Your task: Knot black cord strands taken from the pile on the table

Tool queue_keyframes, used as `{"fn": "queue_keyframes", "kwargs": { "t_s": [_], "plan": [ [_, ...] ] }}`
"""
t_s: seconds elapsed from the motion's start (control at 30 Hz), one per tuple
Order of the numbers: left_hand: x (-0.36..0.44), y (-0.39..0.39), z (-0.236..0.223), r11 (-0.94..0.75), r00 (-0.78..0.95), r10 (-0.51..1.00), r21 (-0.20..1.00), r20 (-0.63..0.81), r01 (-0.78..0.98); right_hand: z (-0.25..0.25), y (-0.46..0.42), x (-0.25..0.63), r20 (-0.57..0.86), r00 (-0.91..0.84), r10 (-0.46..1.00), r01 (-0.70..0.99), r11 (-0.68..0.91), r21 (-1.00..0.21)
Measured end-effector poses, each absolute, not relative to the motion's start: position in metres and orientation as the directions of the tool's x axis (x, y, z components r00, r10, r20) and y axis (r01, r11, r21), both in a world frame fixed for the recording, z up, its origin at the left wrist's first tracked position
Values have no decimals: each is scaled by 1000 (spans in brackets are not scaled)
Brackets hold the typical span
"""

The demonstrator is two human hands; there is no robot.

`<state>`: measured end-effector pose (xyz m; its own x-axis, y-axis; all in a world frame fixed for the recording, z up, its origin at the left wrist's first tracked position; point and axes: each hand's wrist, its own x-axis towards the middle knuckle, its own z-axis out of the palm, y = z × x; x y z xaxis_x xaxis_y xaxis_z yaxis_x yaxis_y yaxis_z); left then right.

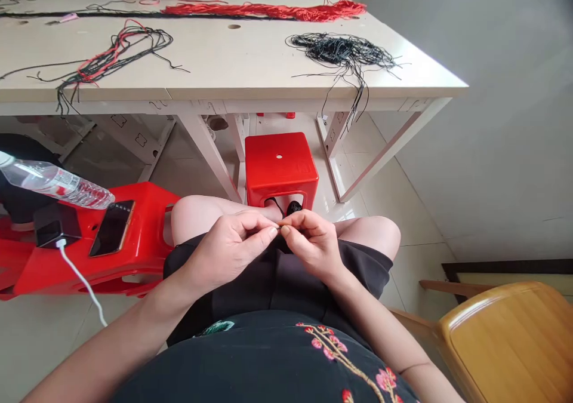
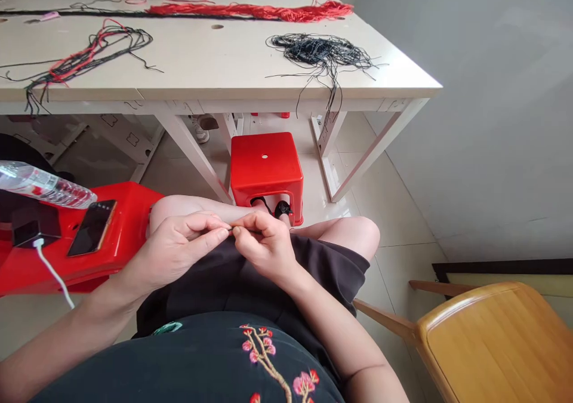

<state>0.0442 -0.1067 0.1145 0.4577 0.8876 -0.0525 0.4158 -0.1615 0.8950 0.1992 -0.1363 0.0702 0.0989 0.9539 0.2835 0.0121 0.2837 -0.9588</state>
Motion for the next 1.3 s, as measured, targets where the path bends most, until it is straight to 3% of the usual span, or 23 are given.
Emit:
{"fn": "queue_keyframes", "kwargs": {
  "t_s": [0.1, 0.23, 0.4, 0.7, 0.9, 1.1, 1.2, 1.3],
  "plan": [
    [45, -106, 119, -134, 464, 883, 912, -69, 389, 70, -137, 202, 186, 58, 981, -146, 192, -970],
    [45, -109, 117, -130, 458, 888, 938, -34, 321, 70, -137, 202, 172, 61, 983, -161, 180, -970],
    [47, -112, 108, -201, 411, 911, 914, 43, 351, 69, -139, 199, 247, 91, 965, -59, 253, -966],
    [50, -114, 110, -502, 392, 860, 679, 326, 536, 66, -144, 198, 326, 93, 941, 210, 301, -930],
    [46, -114, 105, -481, 382, 869, 716, 315, 505, 65, -145, 199, 291, 55, 955, 77, 286, -955],
    [41, -112, 98, -482, 428, 862, 701, 272, 526, 50, -141, 201, 197, -102, 975, -105, 186, -977],
    [40, -113, 95, -486, 440, 857, 706, 268, 516, 45, -140, 199, 136, -146, 980, -38, 131, -991],
    [39, -112, 91, -387, 419, 893, 755, 163, 529, 44, -139, 199, 123, -124, 985, 80, 134, -988]
  ]
}}
